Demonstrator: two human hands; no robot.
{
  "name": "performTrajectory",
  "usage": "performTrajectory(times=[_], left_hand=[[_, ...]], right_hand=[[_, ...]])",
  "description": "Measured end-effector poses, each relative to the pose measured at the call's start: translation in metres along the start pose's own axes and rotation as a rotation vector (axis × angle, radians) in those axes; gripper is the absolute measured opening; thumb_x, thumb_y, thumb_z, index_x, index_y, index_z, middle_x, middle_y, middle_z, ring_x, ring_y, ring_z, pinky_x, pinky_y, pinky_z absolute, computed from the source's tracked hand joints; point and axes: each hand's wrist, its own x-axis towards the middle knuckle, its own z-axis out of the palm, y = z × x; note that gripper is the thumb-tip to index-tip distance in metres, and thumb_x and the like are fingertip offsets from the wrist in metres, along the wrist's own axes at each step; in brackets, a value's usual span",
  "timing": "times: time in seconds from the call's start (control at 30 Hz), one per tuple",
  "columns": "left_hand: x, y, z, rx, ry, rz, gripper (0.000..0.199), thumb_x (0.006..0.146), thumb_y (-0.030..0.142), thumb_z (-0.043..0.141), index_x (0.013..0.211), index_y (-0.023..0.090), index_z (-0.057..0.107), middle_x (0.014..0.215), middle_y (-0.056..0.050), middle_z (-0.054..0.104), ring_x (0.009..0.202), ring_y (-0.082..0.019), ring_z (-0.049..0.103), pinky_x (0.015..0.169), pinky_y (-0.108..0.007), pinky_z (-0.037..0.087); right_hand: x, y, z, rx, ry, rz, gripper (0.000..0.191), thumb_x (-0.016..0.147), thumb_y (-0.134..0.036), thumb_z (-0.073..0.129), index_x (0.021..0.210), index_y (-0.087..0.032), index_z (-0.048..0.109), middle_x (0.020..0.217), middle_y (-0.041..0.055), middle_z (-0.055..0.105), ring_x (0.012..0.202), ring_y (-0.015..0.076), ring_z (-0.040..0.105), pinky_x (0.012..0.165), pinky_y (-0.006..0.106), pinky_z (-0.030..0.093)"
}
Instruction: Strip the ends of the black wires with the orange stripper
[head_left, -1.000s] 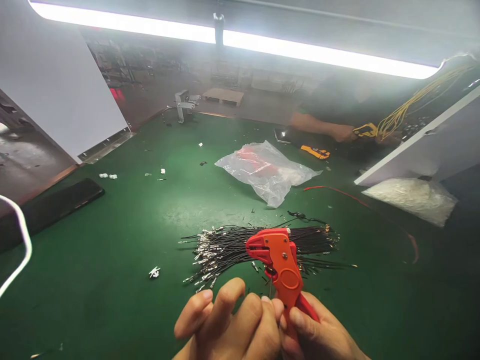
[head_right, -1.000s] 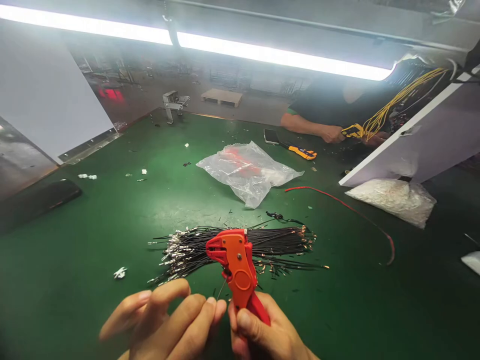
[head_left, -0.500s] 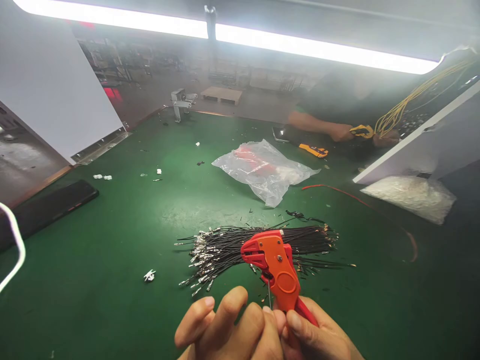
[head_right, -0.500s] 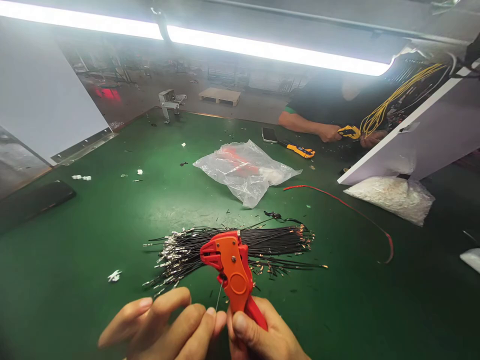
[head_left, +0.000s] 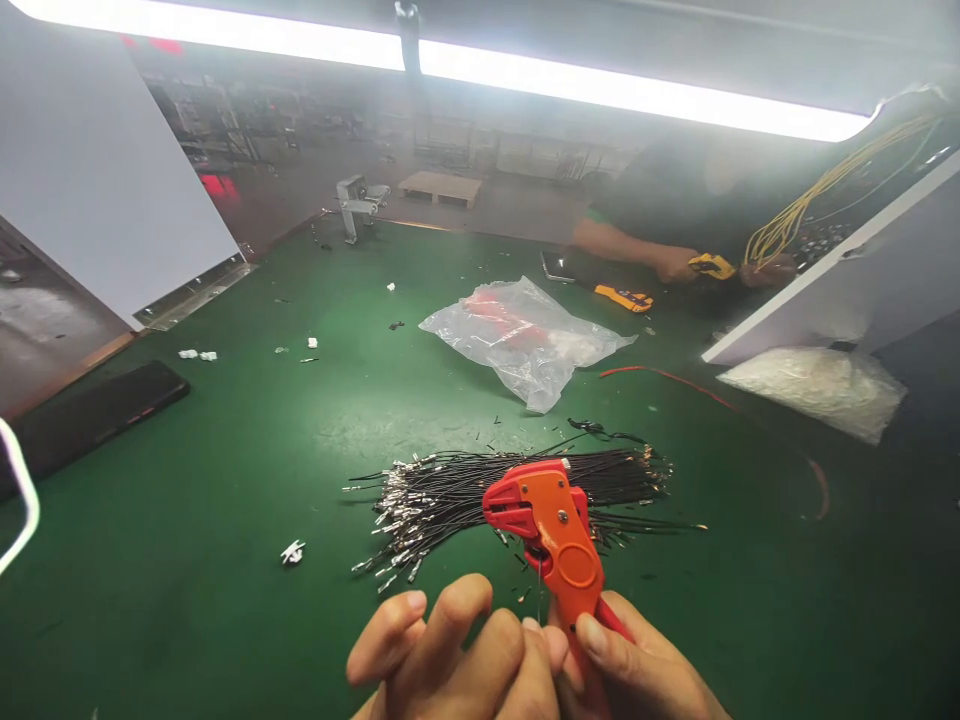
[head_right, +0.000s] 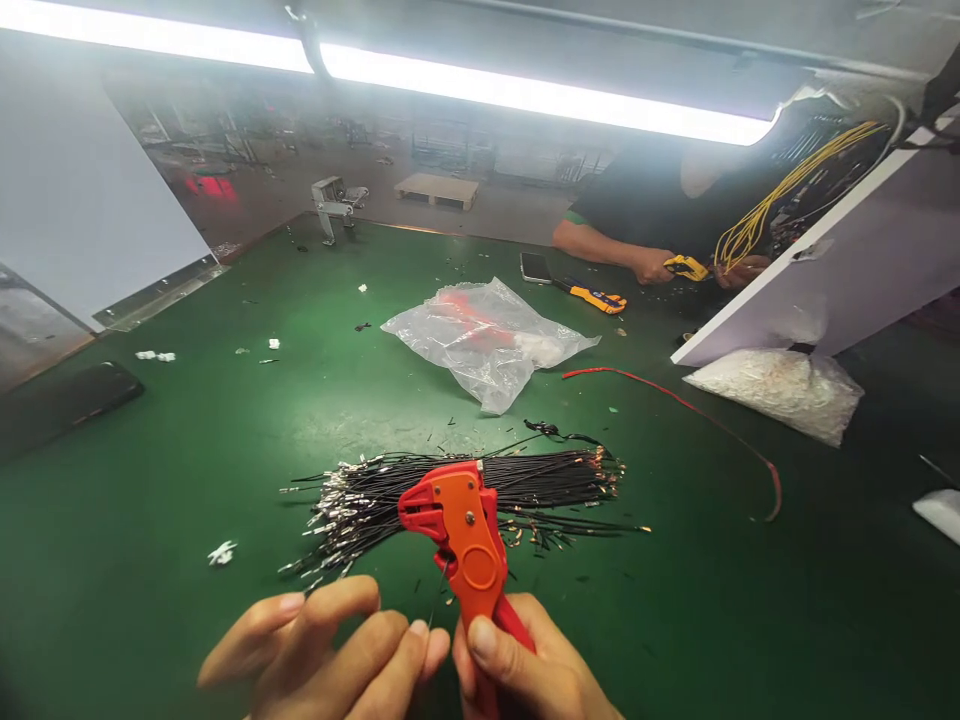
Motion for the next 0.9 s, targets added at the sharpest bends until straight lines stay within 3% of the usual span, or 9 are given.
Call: performTrajectory(times=[0.17, 0.53, 0.7, 0.73, 0.83, 0.9], left_hand=[[-0.007, 0.001, -0.001, -0.056, -0.01, -0.008, 0.029, 0.083, -0.006, 0.055, 0.072, 0.02, 0.063, 0.053, 0.009, 0.059, 0.072, -0.012, 0.058, 0.099, -0.032, 0.029], [-0.011, -0.003, 0.004, -0.123, 0.043, -0.118, 0.021, 0.082, -0.002, 0.062, 0.075, 0.018, 0.063, 0.054, 0.006, 0.061, 0.072, -0.016, 0.053, 0.081, -0.04, 0.027], [-0.006, -0.025, -0.004, -0.336, -0.123, -0.31, 0.021, 0.088, 0.006, 0.063, 0.08, 0.025, 0.063, 0.061, 0.009, 0.063, 0.069, -0.016, 0.054, 0.075, -0.039, 0.027], [-0.004, -0.03, -0.005, -0.397, -0.102, -0.374, 0.019, 0.089, 0.008, 0.063, 0.081, 0.025, 0.064, 0.064, 0.007, 0.063, 0.068, -0.016, 0.054, 0.073, -0.038, 0.03], [0.001, -0.038, -0.005, -0.519, -0.089, -0.608, 0.017, 0.093, 0.021, 0.063, 0.077, 0.025, 0.062, 0.068, 0.003, 0.062, 0.066, -0.017, 0.056, 0.068, -0.036, 0.036], [0.001, -0.039, -0.004, -0.579, -0.143, -0.693, 0.021, 0.093, 0.028, 0.064, 0.072, 0.025, 0.062, 0.068, 0.002, 0.06, 0.067, -0.018, 0.056, 0.069, -0.036, 0.039]], right_hand=[[0.002, 0.004, -0.002, 0.022, -0.001, -0.024, 0.057, 0.08, -0.071, 0.069, 0.074, -0.015, 0.06, 0.057, -0.004, 0.048, 0.051, 0.0087, 0.039, 0.056, 0.025, 0.027], [0.003, -0.005, 0.004, 0.066, -0.127, -0.032, 0.055, 0.081, -0.067, 0.07, 0.085, -0.014, 0.057, 0.064, -0.001, 0.05, 0.06, 0.0107, 0.045, 0.062, 0.026, 0.031], [0.003, -0.003, 0.005, 0.23, -0.227, -0.111, 0.049, 0.083, -0.056, 0.074, 0.101, -0.013, 0.059, 0.077, 0.0028, 0.055, 0.067, 0.0113, 0.048, 0.066, 0.026, 0.035], [0.003, -0.002, 0.005, 0.263, -0.237, -0.128, 0.049, 0.083, -0.054, 0.075, 0.105, -0.013, 0.06, 0.078, 0.003, 0.057, 0.068, 0.0112, 0.049, 0.067, 0.026, 0.036], [0.001, -0.003, 0.006, 0.296, -0.222, -0.175, 0.045, 0.085, -0.05, 0.074, 0.11, -0.014, 0.064, 0.084, 0.0055, 0.063, 0.073, 0.0134, 0.057, 0.071, 0.028, 0.041], [0.0, -0.007, 0.006, 0.235, -0.159, -0.252, 0.043, 0.087, -0.049, 0.072, 0.116, -0.017, 0.065, 0.093, 0.0071, 0.068, 0.079, 0.0169, 0.064, 0.075, 0.031, 0.045]])
